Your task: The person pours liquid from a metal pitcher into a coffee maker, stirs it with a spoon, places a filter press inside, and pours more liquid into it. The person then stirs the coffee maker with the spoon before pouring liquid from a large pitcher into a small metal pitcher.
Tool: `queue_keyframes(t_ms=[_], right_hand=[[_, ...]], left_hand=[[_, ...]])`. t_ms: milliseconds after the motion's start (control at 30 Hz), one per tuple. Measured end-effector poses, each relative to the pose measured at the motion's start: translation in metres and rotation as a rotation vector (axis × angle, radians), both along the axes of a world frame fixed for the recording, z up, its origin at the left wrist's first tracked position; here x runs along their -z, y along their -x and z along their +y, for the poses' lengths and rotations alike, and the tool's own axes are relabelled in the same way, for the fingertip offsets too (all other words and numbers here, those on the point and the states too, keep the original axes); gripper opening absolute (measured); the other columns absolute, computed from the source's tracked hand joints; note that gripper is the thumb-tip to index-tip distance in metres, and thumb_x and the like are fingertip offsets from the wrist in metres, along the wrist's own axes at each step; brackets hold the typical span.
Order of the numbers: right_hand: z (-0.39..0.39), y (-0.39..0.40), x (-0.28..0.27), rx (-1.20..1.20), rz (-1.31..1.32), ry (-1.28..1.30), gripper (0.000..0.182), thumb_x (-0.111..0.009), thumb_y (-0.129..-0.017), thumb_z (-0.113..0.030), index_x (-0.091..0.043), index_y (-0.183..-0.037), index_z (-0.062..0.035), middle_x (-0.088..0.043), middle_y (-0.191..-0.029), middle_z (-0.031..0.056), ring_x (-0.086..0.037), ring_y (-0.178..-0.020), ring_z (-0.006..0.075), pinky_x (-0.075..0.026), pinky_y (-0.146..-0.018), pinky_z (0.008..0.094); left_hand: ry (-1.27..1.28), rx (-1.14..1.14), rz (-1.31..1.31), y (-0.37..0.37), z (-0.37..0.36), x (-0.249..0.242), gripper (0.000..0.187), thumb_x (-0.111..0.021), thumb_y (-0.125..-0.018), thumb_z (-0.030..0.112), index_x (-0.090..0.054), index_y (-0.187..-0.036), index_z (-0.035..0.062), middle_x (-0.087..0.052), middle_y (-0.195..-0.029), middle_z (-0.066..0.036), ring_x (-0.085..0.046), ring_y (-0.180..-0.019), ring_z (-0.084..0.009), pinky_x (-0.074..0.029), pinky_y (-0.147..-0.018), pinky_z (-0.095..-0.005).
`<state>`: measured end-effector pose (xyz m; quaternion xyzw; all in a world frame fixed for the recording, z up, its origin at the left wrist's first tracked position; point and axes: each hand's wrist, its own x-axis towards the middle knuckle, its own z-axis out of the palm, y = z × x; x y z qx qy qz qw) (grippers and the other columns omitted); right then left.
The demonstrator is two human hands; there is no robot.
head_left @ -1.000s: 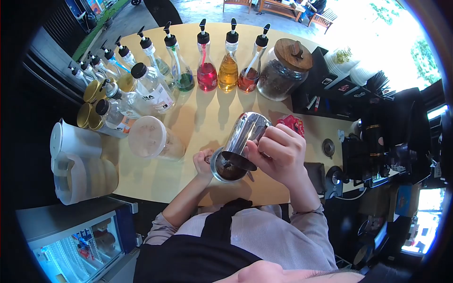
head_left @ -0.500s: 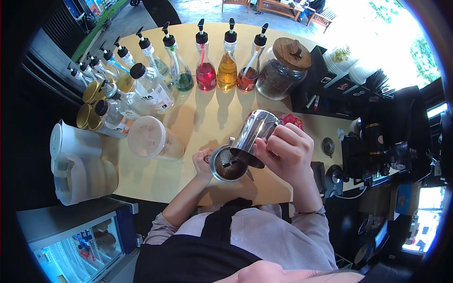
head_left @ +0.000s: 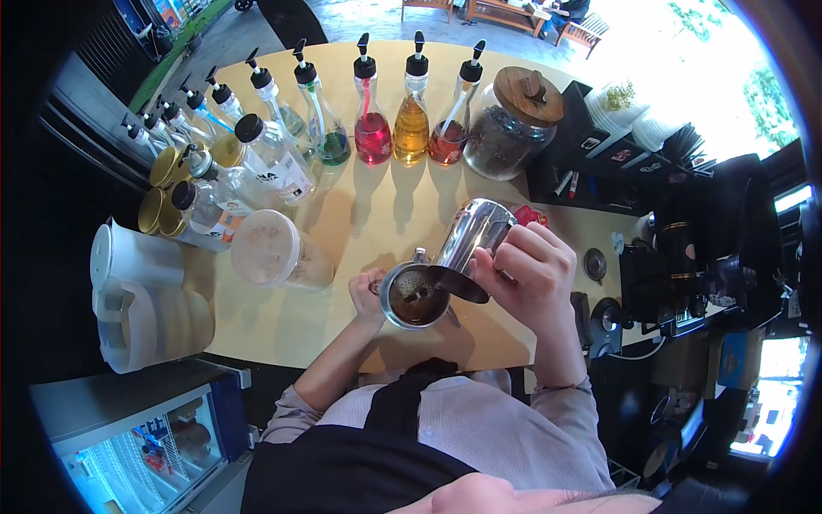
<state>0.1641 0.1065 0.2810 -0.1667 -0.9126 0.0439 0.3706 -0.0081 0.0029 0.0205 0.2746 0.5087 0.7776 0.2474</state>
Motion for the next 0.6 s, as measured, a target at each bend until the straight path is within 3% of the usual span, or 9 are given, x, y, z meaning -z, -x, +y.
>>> queue_keyframes(t_ms=[200, 267, 600], right_hand=[[0.001, -0.001, -0.002, 0.007, 0.012, 0.003, 0.026, -0.072, -0.070, -0.011, -0.049, -0.058, -0.0103, -0.046, -0.060, 0.0009, -0.046, -0.050, 0.0168, -0.038, -0.045, 0.0298], [0.001, -0.002, -0.001, 0.019, 0.016, -0.001, 0.026, -0.072, -0.069, -0.011, -0.049, -0.058, -0.0101, -0.045, -0.059, 0.0009, -0.045, -0.049, 0.0168, -0.038, -0.045, 0.0299], [0.002, -0.002, -0.002, 0.027, 0.027, -0.008, 0.025, -0.072, -0.069, -0.010, -0.049, -0.058, -0.0100, -0.045, -0.059, 0.0007, -0.044, -0.049, 0.0167, -0.038, -0.045, 0.0298]], left_hand=[[0.006, 0.003, -0.003, 0.001, -0.002, -0.002, 0.053, -0.031, -0.091, 0.037, -0.038, -0.051, 0.0019, -0.030, -0.046, 0.002, -0.027, -0.043, -0.0070, -0.018, -0.043, -0.0270], [0.039, 0.070, 0.011, 0.002, -0.005, -0.006, 0.046, -0.027, -0.094, 0.028, -0.026, -0.052, 0.0101, -0.031, -0.050, -0.001, -0.034, -0.050, -0.0130, -0.042, -0.057, -0.0317], [0.089, 0.046, 0.046, 0.002, -0.006, 0.001, 0.045, -0.026, -0.095, 0.028, -0.027, -0.054, 0.0089, -0.033, -0.053, -0.003, -0.039, -0.054, -0.0156, -0.047, -0.065, -0.0336]])
